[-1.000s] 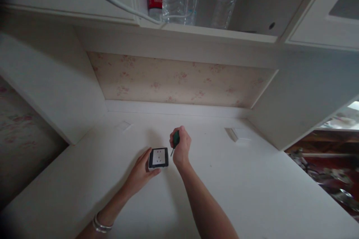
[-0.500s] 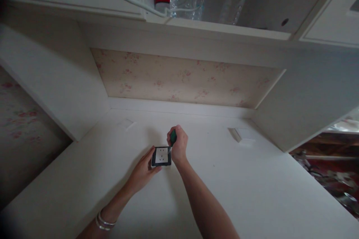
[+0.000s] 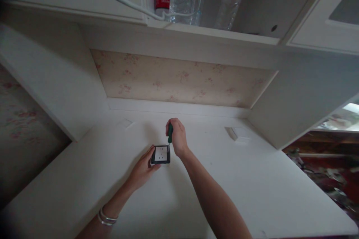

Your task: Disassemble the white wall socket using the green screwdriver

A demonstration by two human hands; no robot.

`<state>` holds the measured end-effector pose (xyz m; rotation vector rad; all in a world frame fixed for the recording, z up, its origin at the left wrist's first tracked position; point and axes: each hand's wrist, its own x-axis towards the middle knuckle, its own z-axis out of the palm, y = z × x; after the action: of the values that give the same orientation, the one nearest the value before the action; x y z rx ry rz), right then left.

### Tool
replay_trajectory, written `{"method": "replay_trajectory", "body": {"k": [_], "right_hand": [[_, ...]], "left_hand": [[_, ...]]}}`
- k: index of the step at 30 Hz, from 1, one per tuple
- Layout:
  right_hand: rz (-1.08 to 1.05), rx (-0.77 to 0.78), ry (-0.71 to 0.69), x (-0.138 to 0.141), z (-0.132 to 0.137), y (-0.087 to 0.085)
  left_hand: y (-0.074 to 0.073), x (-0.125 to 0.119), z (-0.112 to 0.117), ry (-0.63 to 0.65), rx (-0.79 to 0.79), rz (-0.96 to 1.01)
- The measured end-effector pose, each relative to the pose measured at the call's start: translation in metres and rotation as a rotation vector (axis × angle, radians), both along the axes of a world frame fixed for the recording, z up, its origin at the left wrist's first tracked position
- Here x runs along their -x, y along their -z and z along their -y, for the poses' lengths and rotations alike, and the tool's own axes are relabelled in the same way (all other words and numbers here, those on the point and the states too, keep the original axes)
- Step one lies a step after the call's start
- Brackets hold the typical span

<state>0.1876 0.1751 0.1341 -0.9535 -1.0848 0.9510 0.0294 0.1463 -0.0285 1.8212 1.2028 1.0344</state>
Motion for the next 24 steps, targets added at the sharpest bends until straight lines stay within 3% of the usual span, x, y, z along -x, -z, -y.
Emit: {"method": "replay_trajectory", "body": {"k": [6,11,13,15,20,22,24], "right_hand": [[-0.158,0.086,-0.067,0.0,-0.007,0.003],[-0.032,0.151,-0.451,-0.004,-0.011,-0.005],[0.134,0.139,-0.505,-0.007,-0.014,-0.012],[0.412,0.108,-0.432,-0.013,-0.018,-0.023],[1.302,0.086,0.014,-0.026,-0.02,-0.058],[1.481,0.149,-0.028,-0.027,-0.017,-0.07],[1.562,0.226,-0.234,-0.027,-0.015,-0.079]], "left_hand": [[0.001,0.001,-0.001,0.018,-0.022,-0.013],[0.0,0.002,0.0,0.021,-0.043,-0.039],[-0.001,0.002,0.0,0.02,-0.055,-0.051],[-0.002,0.003,0.001,0.021,-0.059,-0.056],[-0.005,0.003,0.001,0.016,-0.054,-0.066],[-0.006,0.003,0.001,0.013,-0.055,-0.072],[-0.008,0.002,0.001,0.014,-0.06,-0.072]]}}
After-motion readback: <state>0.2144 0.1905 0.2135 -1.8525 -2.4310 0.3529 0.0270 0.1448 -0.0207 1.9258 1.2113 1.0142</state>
